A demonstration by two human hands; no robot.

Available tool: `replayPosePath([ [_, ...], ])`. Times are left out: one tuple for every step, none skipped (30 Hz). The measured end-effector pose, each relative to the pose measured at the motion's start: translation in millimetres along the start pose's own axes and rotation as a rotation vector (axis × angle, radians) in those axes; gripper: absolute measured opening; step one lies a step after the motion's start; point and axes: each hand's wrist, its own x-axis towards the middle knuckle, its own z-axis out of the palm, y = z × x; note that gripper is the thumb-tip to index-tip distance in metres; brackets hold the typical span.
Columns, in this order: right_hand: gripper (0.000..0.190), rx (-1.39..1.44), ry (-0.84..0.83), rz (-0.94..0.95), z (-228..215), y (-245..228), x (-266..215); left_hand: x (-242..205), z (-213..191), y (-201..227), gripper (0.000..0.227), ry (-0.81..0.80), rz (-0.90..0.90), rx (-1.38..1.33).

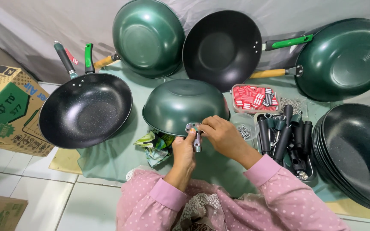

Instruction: The person is assembling a handle bracket onto a wok using screws while sitting on the floor.

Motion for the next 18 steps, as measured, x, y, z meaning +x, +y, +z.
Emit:
replayPosePath([
  [0.010, 0.001, -0.001, 0.000, -0.7, 0.2, -1.6, 3.9, -1.8, -1.9, 0.021, 0.001, -0.001, -0.001],
  [0.009, 0.028, -0.013, 0.008, -1.5, 0.3, -3.3, 7.6, -3.6, -3.9, 0.021, -0.007, 0.001, -0.014],
  [0.010, 0.055, -0.024, 0.016, -2.4, 0.2, -5.2, 11.3, -5.6, -6.0, 0.021, -0.015, 0.003, -0.028],
  [0.010, 0.055, -0.024, 0.015, 1.0, 1.5, -7.9, 9.2, -3.5, -4.1, 0.021, -0.015, 0.003, -0.029],
  [0.012, 0.040, -0.023, 0.021, 4.2, 2.7, -10.8, 6.8, -1.5, -2.2, 0.021, -0.018, 0.004, -0.027],
  [0.014, 0.025, -0.022, 0.026, 7.4, 3.9, -13.5, 4.4, 0.5, -0.2, 0.022, -0.021, 0.006, -0.025],
  [0.014, 0.025, -0.023, 0.027, 9.2, 3.8, -14.7, 7.5, -1.4, -2.5, 0.022, -0.021, 0.005, -0.024],
  [0.014, 0.007, -0.004, 0.031, 10.9, 3.6, -15.8, 10.4, -3.3, -4.7, 0.021, -0.025, 0.004, -0.024],
  [0.014, -0.011, 0.016, 0.034, 12.7, 3.6, -16.6, 13.5, -5.1, -6.6, 0.021, -0.030, 0.003, -0.024],
  [0.014, -0.011, 0.015, 0.034, 13.9, 2.6, -17.3, 12.6, -5.0, -6.0, 0.021, -0.029, 0.003, -0.025],
  [0.013, -0.029, 0.032, 0.034, 15.3, 1.9, -17.5, 12.2, -4.6, -5.1, 0.021, -0.029, 0.003, -0.030],
  [0.012, -0.047, 0.048, 0.034, 16.8, 1.2, -17.7, 11.7, -4.3, -4.2, 0.022, -0.028, 0.003, -0.036],
  [0.012, -0.047, 0.047, 0.034, 17.4, 0.7, -17.9, 10.0, -3.6, -2.6, 0.022, -0.027, 0.002, -0.036],
  [0.013, -0.050, 0.050, 0.046, 18.1, 0.3, -18.1, 8.2, -2.8, -1.1, 0.022, -0.025, -0.001, -0.031],
  [0.014, -0.054, 0.053, 0.057, 18.7, 0.1, -18.5, 6.4, -2.0, 0.0, 0.022, -0.022, -0.003, -0.027],
  [0.014, -0.053, 0.051, 0.057, 18.3, -0.2, -18.4, 6.7, -2.2, -0.6, 0.022, -0.021, -0.004, -0.028],
  [0.015, -0.052, 0.050, 0.058, 18.0, -0.2, -17.9, 7.3, -2.0, -0.7, 0.023, -0.019, -0.002, -0.036],
  [0.017, -0.051, 0.048, 0.058, 17.5, -0.2, -17.3, 7.9, -1.7, -0.8, 0.023, -0.018, -0.001, -0.043],
])
